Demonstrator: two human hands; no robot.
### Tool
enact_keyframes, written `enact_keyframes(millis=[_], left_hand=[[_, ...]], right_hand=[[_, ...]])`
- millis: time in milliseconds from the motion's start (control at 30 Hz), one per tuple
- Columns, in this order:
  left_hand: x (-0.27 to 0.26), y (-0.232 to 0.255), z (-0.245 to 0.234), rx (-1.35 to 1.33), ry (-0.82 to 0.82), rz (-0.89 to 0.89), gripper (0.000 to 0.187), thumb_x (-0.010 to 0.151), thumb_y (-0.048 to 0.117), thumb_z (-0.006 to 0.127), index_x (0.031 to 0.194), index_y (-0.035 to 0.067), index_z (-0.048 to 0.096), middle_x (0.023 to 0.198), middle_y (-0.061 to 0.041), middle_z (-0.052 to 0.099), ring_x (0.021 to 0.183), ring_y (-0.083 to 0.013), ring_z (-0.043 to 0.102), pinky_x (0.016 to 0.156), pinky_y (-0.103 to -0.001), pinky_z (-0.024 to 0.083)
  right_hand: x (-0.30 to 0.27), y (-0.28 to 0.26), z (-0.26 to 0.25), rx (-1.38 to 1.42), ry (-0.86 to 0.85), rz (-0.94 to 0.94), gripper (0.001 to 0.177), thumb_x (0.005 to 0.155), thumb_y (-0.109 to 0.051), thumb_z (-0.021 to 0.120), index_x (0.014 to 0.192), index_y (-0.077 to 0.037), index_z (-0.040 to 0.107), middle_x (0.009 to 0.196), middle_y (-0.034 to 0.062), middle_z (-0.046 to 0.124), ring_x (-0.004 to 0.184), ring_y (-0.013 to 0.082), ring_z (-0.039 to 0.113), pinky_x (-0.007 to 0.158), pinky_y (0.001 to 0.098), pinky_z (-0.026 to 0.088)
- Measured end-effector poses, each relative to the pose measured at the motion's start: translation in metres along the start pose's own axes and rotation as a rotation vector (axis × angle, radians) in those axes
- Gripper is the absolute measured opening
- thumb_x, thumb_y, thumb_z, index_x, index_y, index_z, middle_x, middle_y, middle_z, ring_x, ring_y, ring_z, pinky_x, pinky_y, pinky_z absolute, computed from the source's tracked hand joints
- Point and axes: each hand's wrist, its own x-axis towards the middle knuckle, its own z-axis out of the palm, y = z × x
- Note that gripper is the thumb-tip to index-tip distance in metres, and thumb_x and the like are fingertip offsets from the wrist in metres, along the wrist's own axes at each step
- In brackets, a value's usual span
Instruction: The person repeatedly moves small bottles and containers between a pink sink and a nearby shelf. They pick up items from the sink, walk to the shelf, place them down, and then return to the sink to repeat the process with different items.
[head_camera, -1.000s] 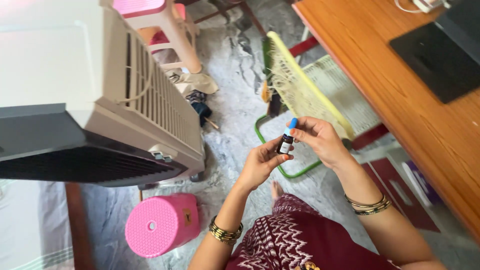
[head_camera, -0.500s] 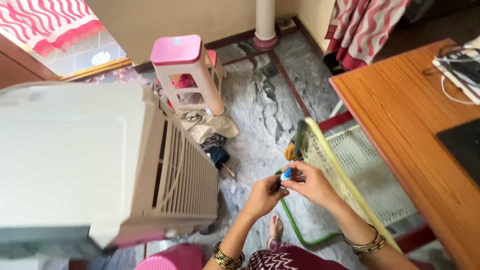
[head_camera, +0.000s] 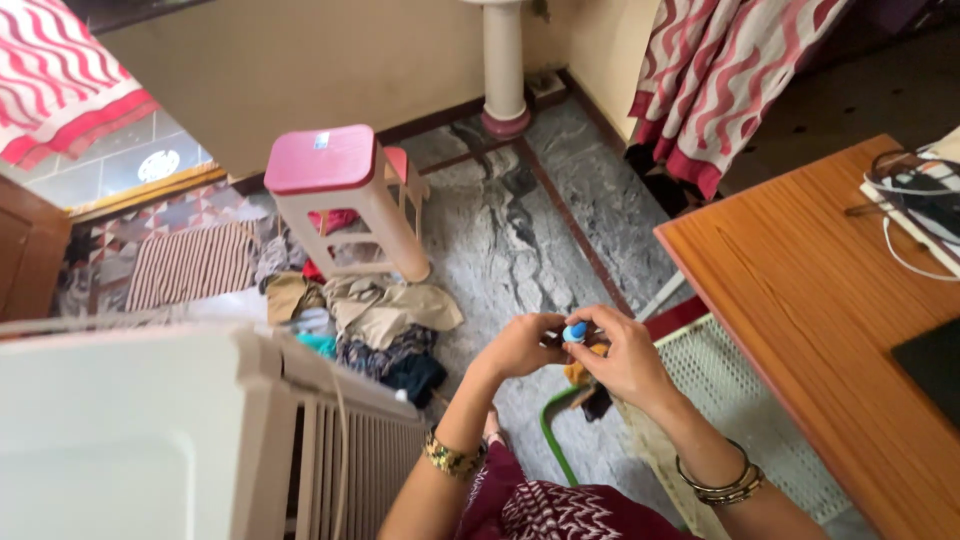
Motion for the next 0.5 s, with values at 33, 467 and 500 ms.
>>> enact_keyframes(millis=[33,467,500], left_hand=[[0.018,-0.006,-0.012,0.027,-0.028,-0.013,0.041,0.076,0.017,0.086,0.113,0.005,0.073,0.094,-0.01,0.078,0.085,-0.0198,0.076,0.079,-0.034,0.06],[0.228,-0.065,-0.147,0.197,-0.238,0.134,0.044,0.07,0.016,0.089,0.11,0.007,0.074,0.098,-0.01,0.079,0.087,-0.0233,0.077,0.078,-0.037,0.06],[0.235,-0.069,-0.152,0.221,-0.228,0.135,0.044,0.07,0.017,0.09,0.11,0.007,0.074,0.1,-0.01,0.079,0.087,-0.0235,0.077,0.078,-0.037,0.061]], right_hand=[[0.015,0.005,-0.002,-0.023,0.015,-0.007,0.031,0.08,-0.005,0.079,0.108,-0.005,0.067,0.1,0.0073,0.072,0.085,0.0152,0.076,0.074,0.029,0.063],[0.213,0.04,-0.005,-0.077,0.227,0.1,0.027,0.081,-0.004,0.078,0.106,-0.003,0.068,0.099,0.0062,0.071,0.084,0.014,0.074,0.068,0.0281,0.06],[0.222,0.043,-0.003,-0.104,0.213,0.124,0.028,0.08,-0.005,0.079,0.106,-0.003,0.069,0.097,0.0062,0.071,0.082,0.0139,0.074,0.068,0.0282,0.06]])
